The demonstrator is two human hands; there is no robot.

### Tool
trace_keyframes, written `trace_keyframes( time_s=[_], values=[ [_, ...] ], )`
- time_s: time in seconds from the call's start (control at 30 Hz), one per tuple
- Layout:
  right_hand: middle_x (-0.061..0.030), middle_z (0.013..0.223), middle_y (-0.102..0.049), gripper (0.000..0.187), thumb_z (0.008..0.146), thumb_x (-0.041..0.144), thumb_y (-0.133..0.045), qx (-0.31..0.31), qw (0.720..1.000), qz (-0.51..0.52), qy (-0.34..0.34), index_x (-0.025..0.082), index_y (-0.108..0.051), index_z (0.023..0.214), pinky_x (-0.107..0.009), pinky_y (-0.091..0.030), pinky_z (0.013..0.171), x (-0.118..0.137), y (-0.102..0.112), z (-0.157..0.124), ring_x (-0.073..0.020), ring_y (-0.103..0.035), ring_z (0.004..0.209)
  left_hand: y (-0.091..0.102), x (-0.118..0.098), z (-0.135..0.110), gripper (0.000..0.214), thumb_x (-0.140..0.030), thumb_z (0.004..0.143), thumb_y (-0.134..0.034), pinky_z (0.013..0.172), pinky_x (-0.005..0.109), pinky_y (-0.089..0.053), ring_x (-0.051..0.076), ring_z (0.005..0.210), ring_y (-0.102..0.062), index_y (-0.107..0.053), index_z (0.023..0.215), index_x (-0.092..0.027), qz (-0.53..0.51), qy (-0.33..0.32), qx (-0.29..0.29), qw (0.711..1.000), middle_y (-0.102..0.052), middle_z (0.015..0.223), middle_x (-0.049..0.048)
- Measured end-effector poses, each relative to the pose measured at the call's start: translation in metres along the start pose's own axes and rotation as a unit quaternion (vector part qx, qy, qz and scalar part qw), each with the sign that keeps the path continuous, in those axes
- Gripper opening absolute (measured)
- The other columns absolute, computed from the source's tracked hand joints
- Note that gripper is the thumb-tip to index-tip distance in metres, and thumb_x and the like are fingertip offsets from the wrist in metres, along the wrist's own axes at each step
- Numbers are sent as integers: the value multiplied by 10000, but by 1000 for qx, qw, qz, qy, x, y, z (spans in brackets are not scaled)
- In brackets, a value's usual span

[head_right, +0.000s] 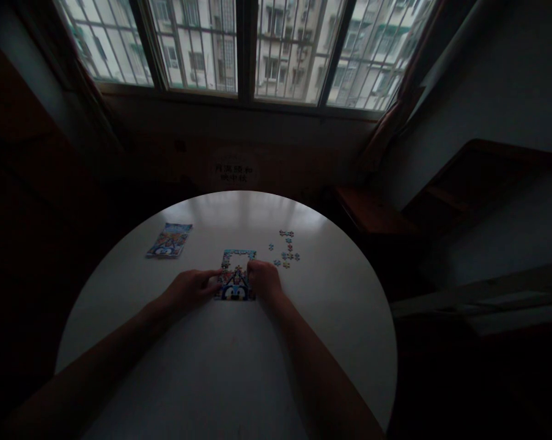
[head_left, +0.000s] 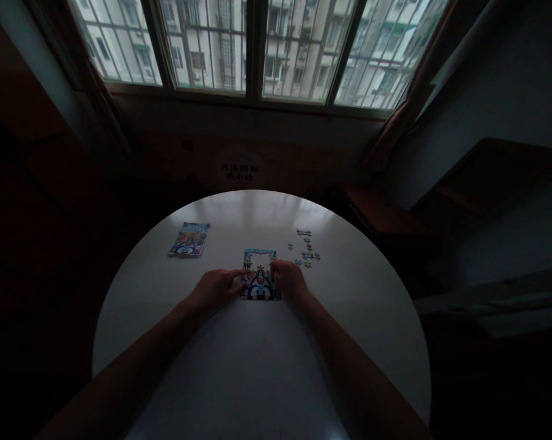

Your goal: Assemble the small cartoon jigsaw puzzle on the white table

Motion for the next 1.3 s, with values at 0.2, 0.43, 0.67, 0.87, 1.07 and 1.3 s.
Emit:
trace_keyframes(
  time_s=[0.2,0.43,0.67,0.87,1.07,1.3],
  values=[
    [-50,771,-699,258,774,153,-431,-3,1000,4,3,196,-683,737,-239,-298,612,0,-1,0,-153,-588,697,3,-2,-1,452,-447,858,-471,569,223,-320,133,615,-556,-558,1269,-281,-3,6,1,1000,-662,738,10],
    [-46,766,-700,270,783,148,-422,-2,1000,6,2,198,-682,729,-239,-298,610,1,1,-1,-151,-588,690,2,-1,0,455,-462,855,-464,577,228,-322,136,607,-554,-567,1261,-283,-10,-1,-2,1000,-665,742,14],
    [-42,776,-701,265,787,154,-432,-2,1000,-2,0,205,-689,744,-237,-304,620,1,2,-1,-152,-592,704,1,0,0,455,-447,849,-476,587,228,-337,139,607,-565,-564,1265,-283,-8,9,2,1000,-671,730,16],
    [-46,774,-698,265,785,149,-427,-3,1000,-6,12,200,-684,741,-240,-294,612,0,-1,-1,-150,-581,693,2,-1,0,446,-447,857,-478,566,224,-334,131,607,-567,-562,1264,-285,-12,7,-1,1000,-669,725,14],
    [-45,769,-695,259,788,158,-426,-10,1000,-9,12,201,-676,734,-242,-288,610,-2,-3,0,-150,-579,692,0,0,0,452,-453,856,-470,567,226,-322,138,601,-567,-559,1269,-290,-2,4,1,1000,-666,715,10],
    [-42,764,-696,264,784,152,-426,-3,1000,-1,9,201,-680,730,-240,-295,618,0,-1,0,-148,-580,694,1,0,0,457,-454,857,-466,576,223,-331,140,613,-563,-552,1275,-292,-1,8,4,1000,-663,734,13]
  ],
)
Point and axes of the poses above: each hand's wrist, its own z-axis towards the middle knuckle, its own y-axis out of the back of the hand, x = y × z, the point moved 3 cm from there along z, towards the middle knuckle
